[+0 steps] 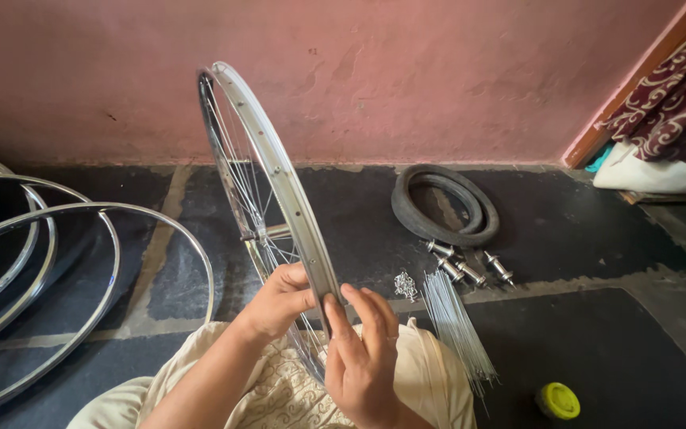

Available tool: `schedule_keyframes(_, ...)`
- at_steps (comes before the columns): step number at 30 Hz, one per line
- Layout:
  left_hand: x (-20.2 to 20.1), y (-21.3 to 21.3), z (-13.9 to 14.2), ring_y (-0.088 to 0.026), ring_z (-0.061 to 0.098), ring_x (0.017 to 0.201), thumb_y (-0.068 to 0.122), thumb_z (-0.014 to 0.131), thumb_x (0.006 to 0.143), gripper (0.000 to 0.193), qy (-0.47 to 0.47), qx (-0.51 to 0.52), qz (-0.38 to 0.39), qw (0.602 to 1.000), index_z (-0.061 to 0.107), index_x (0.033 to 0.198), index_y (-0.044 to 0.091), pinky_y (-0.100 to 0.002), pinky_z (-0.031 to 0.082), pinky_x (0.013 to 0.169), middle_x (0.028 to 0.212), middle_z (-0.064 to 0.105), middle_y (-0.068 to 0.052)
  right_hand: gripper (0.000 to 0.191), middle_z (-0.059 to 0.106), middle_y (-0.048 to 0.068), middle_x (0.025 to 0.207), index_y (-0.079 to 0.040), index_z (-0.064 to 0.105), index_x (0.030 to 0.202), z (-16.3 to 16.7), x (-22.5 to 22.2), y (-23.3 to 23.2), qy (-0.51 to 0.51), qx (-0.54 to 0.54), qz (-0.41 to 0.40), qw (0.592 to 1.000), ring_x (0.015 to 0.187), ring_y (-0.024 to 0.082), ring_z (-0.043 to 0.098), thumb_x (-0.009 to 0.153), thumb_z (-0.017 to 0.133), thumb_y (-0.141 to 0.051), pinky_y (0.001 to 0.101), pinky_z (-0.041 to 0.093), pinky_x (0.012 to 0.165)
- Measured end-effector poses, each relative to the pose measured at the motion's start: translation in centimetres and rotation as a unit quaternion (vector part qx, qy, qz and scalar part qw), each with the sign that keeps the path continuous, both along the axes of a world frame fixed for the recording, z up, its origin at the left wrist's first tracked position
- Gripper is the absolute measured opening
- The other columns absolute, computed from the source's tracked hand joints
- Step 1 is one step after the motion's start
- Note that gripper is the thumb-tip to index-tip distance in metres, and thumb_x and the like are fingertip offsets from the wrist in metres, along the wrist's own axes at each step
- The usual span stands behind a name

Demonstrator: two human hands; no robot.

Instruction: The person sits on the floor and installs spokes into a bicycle wheel rim and hub. They repeatedly pick up spokes, thread them through the hub and rim, and adjust the wheel orientation to continue the process.

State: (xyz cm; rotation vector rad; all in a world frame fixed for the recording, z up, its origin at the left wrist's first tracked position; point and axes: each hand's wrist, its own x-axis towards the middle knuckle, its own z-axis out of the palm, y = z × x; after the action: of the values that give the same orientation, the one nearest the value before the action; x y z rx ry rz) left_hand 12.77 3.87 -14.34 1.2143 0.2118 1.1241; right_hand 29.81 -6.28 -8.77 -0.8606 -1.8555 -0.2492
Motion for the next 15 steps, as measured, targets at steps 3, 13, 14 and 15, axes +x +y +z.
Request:
schedule_keyframes(3,0.04,-0.09,0.01,-0.014,0.062,0.101,0.018,0.073,0.097,0.020,0.034,0.034,0.047,0.998,0.074,0.107,0.001,-0.032,0.051,0.089,0.106,0.065,-0.001,0.051,0.052,0.021,0.140,0.002,0.061,0.136,-0.14,0.03,0.08,0.015,-0.013,0.013,1.000,0.129,0.040,0.052,0.085,0.059,0.004,0.0480,0.042,0.111)
schedule_keyframes(13,-0.39,-0.24,0.57,-0.015,0.064,0.097,0.023,0.071,0.099,0.025,0.041,0.047,0.037,0.997,0.076,0.105,-0.001,-0.033,0.053,0.086,0.104,0.067,-0.004,0.049,0.053,0.020,0.141,0.001,0.057,0.141,0.24,-0.01,-0.20,0.058,-0.072,0.078,0.993,0.128,0.036,0.055,0.092,0.055,0.006,0.0445,0.046,0.108)
schedule_keyframes(14,-0.50,-0.23,0.59,-0.016,0.066,0.097,0.023,0.071,0.099,0.024,0.031,0.054,0.034,0.997,0.076,0.105,0.000,-0.033,0.054,0.087,0.103,0.070,-0.005,0.049,0.053,0.021,0.142,0.002,0.057,0.141,0.27,-0.04,-0.28,0.066,-0.089,0.092,0.990,0.125,0.035,0.057,0.092,0.054,0.006,0.0427,0.048,0.105)
schedule_keyframes(15,-0.58,-0.20,0.59,-0.017,0.067,0.095,0.021,0.073,0.096,0.023,0.019,0.041,0.022,0.999,0.075,0.106,0.001,-0.034,0.055,0.086,0.102,0.072,-0.006,0.048,0.053,0.022,0.142,0.002,0.057,0.141,0.28,-0.05,-0.35,0.073,-0.106,0.106,0.986,0.123,0.034,0.058,0.093,0.054,0.007,0.0409,0.050,0.103)
